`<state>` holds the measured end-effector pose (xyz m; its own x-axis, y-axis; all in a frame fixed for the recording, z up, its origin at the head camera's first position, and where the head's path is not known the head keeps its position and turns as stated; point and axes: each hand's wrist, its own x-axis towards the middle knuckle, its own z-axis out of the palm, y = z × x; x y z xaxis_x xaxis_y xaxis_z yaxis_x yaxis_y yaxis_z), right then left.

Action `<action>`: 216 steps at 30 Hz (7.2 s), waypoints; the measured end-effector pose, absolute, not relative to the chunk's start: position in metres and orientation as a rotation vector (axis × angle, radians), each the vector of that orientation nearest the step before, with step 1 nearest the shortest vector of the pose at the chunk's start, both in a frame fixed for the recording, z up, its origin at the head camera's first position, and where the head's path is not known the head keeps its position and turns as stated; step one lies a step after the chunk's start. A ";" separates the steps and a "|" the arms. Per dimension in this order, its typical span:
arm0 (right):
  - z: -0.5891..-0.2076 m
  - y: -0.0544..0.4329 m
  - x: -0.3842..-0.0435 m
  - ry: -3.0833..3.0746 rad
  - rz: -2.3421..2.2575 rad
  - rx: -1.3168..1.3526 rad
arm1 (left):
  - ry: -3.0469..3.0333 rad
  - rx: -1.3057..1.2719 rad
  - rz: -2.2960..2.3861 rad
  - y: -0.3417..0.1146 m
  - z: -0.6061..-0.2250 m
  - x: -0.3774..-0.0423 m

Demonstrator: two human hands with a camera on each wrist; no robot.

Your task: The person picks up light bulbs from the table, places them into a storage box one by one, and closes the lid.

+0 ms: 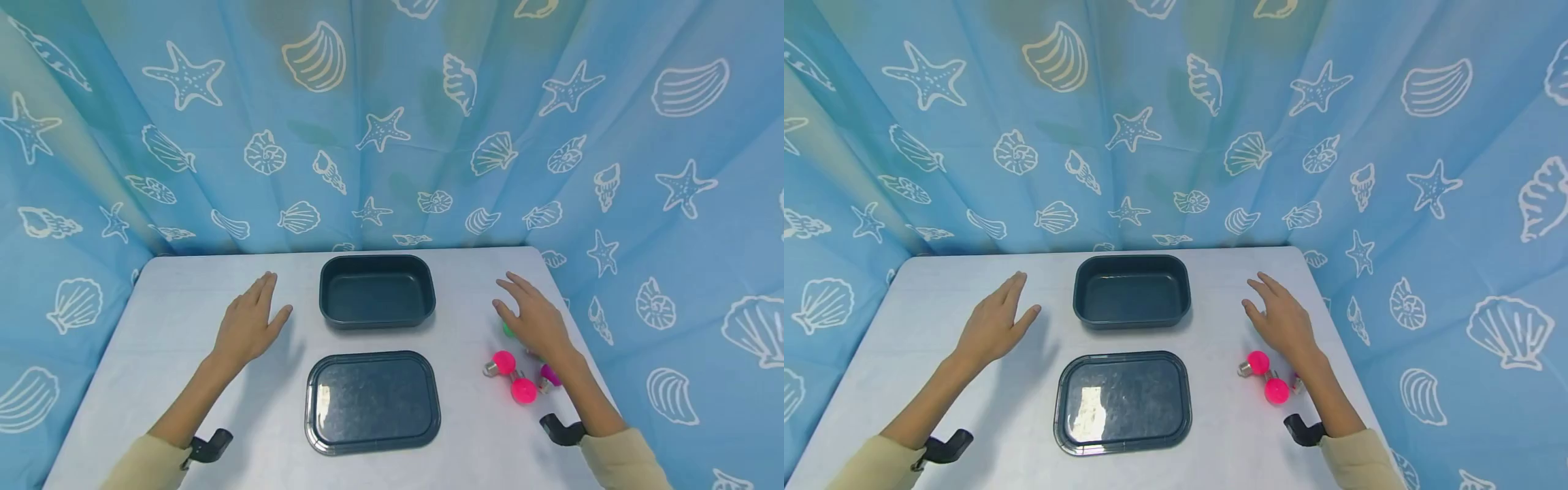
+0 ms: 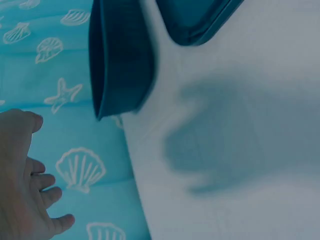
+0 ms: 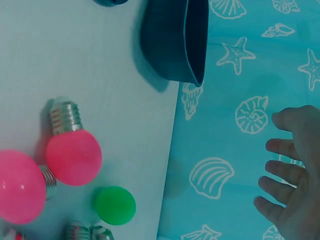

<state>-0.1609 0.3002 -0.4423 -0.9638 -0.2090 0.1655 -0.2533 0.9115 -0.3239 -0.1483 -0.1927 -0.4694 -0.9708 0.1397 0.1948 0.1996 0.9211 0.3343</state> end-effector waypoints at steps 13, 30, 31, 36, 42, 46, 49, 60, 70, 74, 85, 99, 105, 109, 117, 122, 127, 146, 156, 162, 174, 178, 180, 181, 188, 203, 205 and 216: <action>-0.456 0.301 -0.156 -2.846 0.908 0.365 | -2.997 -0.290 -0.586 -0.165 -0.496 -0.161; -0.472 0.313 -0.140 -2.833 1.182 0.259 | -2.972 -0.413 -0.627 -0.131 -0.509 -0.178; -0.474 0.315 -0.139 -2.829 1.192 0.257 | -2.968 -0.412 -0.630 -0.129 -0.510 -0.180; -0.481 0.325 -0.132 -2.833 1.211 0.231 | -2.988 -0.415 -0.583 -0.122 -0.515 -0.187; -0.492 0.341 -0.123 -2.831 1.211 0.195 | -3.027 -0.431 -0.534 -0.119 -0.521 -0.192; -0.496 0.351 -0.117 -2.847 1.237 0.121 | -3.045 -0.409 -0.543 -0.117 -0.523 -0.197; -0.498 0.358 -0.113 -2.855 1.244 0.099 | -3.065 -0.385 -0.529 -0.115 -0.524 -0.201; -0.505 0.387 -0.102 -2.931 1.223 0.036 | -3.100 -0.379 -0.428 -0.112 -0.530 -0.210; -0.515 0.411 -0.085 -2.937 1.187 0.017 | -3.136 -0.338 -0.383 -0.112 -0.536 -0.214; -0.519 0.419 -0.079 -2.953 1.181 -0.054 | -3.147 -0.317 -0.392 -0.112 -0.535 -0.215; -0.533 0.439 -0.072 -2.991 1.233 -0.124 | -3.150 -0.232 -0.395 -0.112 -0.536 -0.216; -0.543 0.446 -0.073 -3.013 1.318 -0.164 | -3.146 -0.276 -0.414 -0.119 -0.538 -0.217; -0.546 0.447 -0.075 -3.006 1.352 -0.086 | -3.131 -0.291 -0.441 -0.119 -0.540 -0.218; -0.547 0.445 -0.076 -3.003 1.370 -0.079 | -3.125 -0.297 -0.456 -0.119 -0.539 -0.218; -0.549 0.444 -0.074 -3.012 1.369 -0.139 | -3.143 -0.300 -0.462 -0.117 -0.537 -0.218; -0.550 0.441 -0.071 -3.024 1.403 -0.243 | -3.141 -0.299 -0.457 -0.117 -0.538 -0.217; -0.552 0.440 -0.071 -3.016 1.440 -0.246 | -3.139 -0.306 -0.449 -0.118 -0.539 -0.217; -0.527 0.442 -0.060 -3.014 1.317 -0.246 | -3.105 -0.408 -0.412 -0.130 -0.539 -0.217; -0.497 0.403 -0.072 -2.919 1.389 -0.078 | -3.106 -0.465 -0.391 -0.134 -0.538 -0.215; -0.488 0.370 -0.088 -2.866 1.470 0.094 | -3.054 -0.478 -0.450 -0.137 -0.541 -0.210; -0.485 0.301 -0.125 -2.785 1.606 0.266 | -3.066 -0.470 -0.408 -0.134 -0.541 -0.211; -0.484 0.277 -0.141 -2.786 1.615 0.281 | -3.070 -0.474 -0.396 -0.135 -0.543 -0.213; -0.483 0.265 -0.150 -2.783 1.620 0.299 | -3.066 -0.474 -0.412 -0.135 -0.543 -0.214; -0.483 0.259 -0.154 -2.781 1.619 0.309 | -3.065 -0.474 -0.415 -0.136 -0.543 -0.214; -0.482 0.222 -0.181 -2.785 1.607 0.349 | -3.027 -0.491 -0.452 -0.139 -0.544 -0.215; -0.491 0.172 -0.229 -2.797 1.505 0.417 | -3.096 -0.472 -0.418 -0.138 -0.544 -0.221; -0.494 0.166 -0.233 -2.812 1.480 0.420 | -3.098 -0.468 -0.421 -0.138 -0.544 -0.221; -0.512 0.133 -0.253 -2.895 1.370 0.418 | -3.103 -0.459 -0.438 -0.138 -0.544 -0.220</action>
<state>-0.2526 0.1330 -0.5118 -0.9627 -0.2688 0.0302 -0.1938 0.6073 -0.7704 -0.2201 -0.1378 -0.5439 -0.9576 0.2877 0.0151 0.2806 0.9198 0.2744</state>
